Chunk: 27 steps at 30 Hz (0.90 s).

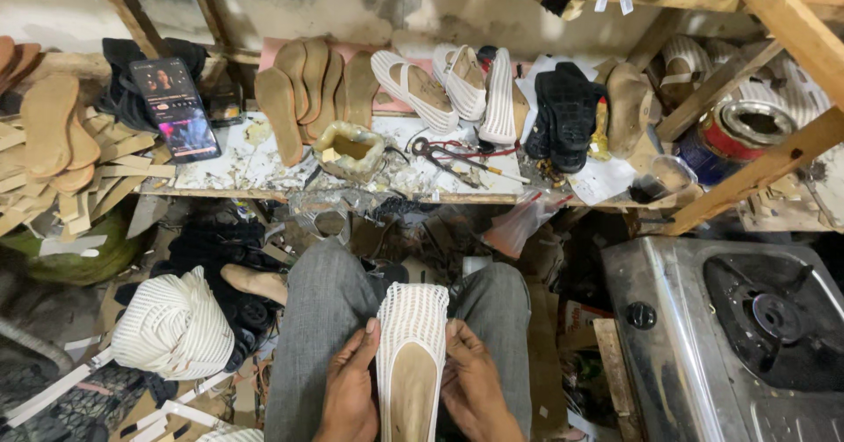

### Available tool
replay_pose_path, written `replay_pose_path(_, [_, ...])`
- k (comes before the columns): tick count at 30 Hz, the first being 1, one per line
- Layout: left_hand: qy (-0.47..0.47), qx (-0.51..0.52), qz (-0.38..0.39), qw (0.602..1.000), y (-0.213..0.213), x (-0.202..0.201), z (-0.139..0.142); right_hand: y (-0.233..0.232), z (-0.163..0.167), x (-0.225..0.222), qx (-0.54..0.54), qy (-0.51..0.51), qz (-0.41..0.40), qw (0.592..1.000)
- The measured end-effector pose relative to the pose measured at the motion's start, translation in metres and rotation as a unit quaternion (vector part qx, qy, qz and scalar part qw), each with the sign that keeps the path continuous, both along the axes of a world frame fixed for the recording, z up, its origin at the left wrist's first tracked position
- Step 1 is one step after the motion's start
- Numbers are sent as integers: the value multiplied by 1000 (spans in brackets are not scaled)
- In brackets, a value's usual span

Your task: The person sits on the floor of a shoe workshop and assembles a shoe by hand. They fit a white woven fabric upper over an insole board, use pincers to grip and tuck the upper edges, press the upper against the sole, and hold up the finished shoe at the end.

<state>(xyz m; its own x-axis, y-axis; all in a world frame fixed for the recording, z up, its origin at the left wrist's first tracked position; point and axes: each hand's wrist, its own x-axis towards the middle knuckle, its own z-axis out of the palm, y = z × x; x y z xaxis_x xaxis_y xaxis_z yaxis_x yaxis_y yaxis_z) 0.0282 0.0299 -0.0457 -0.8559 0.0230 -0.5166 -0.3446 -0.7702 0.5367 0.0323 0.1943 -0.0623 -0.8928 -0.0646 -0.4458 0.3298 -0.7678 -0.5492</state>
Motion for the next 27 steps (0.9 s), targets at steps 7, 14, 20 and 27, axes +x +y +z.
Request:
replay_pose_path(7, [6,6,-12,1000,5,11,18,3,-4,6,93,41,-64,993])
replay_pose_path(14, [-39,-98,-8,994,8,7,23,-3,22,5,89,-31,-57,994])
replay_pose_path(20, [-25,-47,-9,999,5,5,11,-8,29,17,72,-100,-48,991])
replay_pose_path(27, [29,-73,33,996,9,9,-4,1,-4,25,202,6,-122,972])
